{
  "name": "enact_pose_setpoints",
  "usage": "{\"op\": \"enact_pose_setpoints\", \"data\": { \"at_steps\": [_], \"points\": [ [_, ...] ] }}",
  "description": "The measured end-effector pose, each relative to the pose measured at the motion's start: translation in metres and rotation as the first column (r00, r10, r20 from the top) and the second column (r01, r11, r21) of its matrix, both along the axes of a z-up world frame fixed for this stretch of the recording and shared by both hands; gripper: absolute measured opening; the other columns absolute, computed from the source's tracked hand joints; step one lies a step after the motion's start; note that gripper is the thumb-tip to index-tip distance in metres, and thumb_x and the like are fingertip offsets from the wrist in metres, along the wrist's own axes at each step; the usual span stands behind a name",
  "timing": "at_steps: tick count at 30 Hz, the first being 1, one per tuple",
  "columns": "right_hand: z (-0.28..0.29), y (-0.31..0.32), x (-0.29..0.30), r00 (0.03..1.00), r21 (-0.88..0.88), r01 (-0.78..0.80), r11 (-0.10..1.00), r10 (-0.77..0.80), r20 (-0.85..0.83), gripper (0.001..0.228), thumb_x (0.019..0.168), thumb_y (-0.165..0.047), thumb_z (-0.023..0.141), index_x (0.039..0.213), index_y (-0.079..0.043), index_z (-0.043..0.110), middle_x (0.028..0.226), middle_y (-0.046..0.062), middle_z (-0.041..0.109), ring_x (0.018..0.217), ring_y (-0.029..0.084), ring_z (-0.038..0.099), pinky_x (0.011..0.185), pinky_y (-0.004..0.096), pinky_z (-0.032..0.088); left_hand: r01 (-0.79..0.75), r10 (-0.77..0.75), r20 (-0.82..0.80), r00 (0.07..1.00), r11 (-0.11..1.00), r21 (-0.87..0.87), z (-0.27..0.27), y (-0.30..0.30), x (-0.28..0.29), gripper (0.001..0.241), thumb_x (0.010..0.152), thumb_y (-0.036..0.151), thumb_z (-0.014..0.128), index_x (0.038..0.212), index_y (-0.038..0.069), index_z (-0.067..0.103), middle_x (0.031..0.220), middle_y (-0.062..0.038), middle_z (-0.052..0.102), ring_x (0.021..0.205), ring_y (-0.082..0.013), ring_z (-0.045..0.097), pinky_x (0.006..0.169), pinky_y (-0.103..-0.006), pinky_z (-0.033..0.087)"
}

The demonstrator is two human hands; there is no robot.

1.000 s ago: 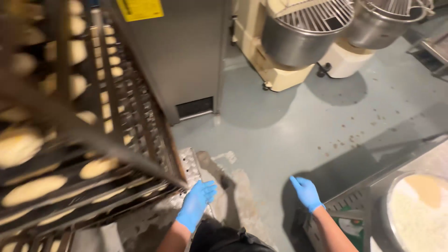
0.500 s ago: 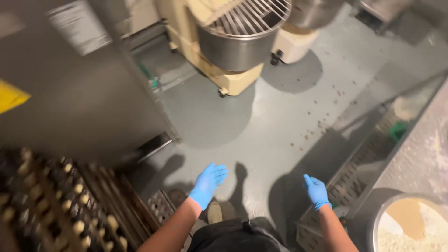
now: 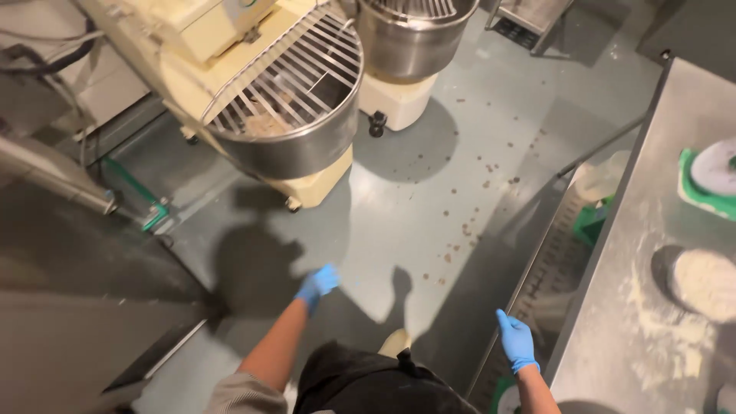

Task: Preparing and checking bread dough using industrial mixers and scales in a bakery.

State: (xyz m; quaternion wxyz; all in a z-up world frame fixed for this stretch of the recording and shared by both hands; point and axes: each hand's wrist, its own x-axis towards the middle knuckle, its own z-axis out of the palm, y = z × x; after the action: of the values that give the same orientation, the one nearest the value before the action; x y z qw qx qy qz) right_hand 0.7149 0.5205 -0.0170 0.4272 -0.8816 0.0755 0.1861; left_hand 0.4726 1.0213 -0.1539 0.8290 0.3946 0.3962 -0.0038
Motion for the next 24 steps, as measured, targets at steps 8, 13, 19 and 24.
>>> {"op": "enact_pose_setpoints", "data": {
  "at_steps": [8, 13, 19, 24],
  "points": [
    [0.029, 0.082, 0.248, 0.989, 0.065, -0.101, 0.993, 0.093, 0.114, 0.047, 0.099, -0.029, 0.067, 0.073, 0.010, 0.069, 0.064, 0.008, 0.055, 0.061, 0.020, 0.047, 0.064, 0.031, 0.044, -0.376, 0.398, -0.636, 0.662, 0.909, 0.178, -0.006, 0.104, -0.051, 0.067, 0.107, 0.047, 0.036, 0.139, -0.008, 0.058, 0.135, -0.026, 0.065, 0.120, -0.0407, 0.063, 0.101, -0.0522, 0.038],
    [-0.053, 0.072, 0.377, 0.983, -0.333, -0.170, 0.928, 0.183, 0.008, 0.056, 0.098, -0.046, 0.055, 0.106, 0.007, 0.074, 0.099, 0.022, 0.073, 0.092, 0.040, 0.065, 0.090, 0.043, 0.050, -0.307, 0.427, -0.649, 0.630, 0.904, 0.298, -0.024, 0.164, 0.105, 0.045, 0.097, 0.031, 0.047, 0.112, -0.004, 0.071, 0.108, -0.023, 0.070, 0.094, -0.0367, 0.063, 0.079, -0.0483, 0.043],
    [-0.122, 0.030, 0.445, 0.900, -0.554, -0.419, 0.720, 0.249, -0.357, 0.060, 0.097, -0.053, 0.043, 0.112, -0.007, 0.078, 0.117, 0.010, 0.081, 0.108, 0.032, 0.072, 0.097, 0.038, 0.054, 0.215, 0.051, -0.576, 0.816, 0.898, 0.384, 0.026, 0.168, 0.450, 0.053, 0.095, 0.039, 0.054, 0.128, 0.000, 0.068, 0.123, -0.018, 0.070, 0.105, -0.0316, 0.064, 0.094, -0.0422, 0.051],
    [-0.123, 0.026, 0.515, 0.895, -0.484, -0.108, 0.868, -0.127, -0.427, 0.057, 0.102, -0.044, 0.056, 0.121, 0.004, 0.079, 0.110, 0.019, 0.084, 0.095, 0.032, 0.075, 0.089, 0.039, 0.056, 0.544, -0.348, -0.419, 0.839, 0.569, 0.616, 0.112, 0.109, 0.690, 0.056, 0.095, 0.044, 0.044, 0.102, -0.006, 0.066, 0.100, -0.020, 0.072, 0.085, -0.0374, 0.060, 0.086, -0.0467, 0.049]
  ]
}}
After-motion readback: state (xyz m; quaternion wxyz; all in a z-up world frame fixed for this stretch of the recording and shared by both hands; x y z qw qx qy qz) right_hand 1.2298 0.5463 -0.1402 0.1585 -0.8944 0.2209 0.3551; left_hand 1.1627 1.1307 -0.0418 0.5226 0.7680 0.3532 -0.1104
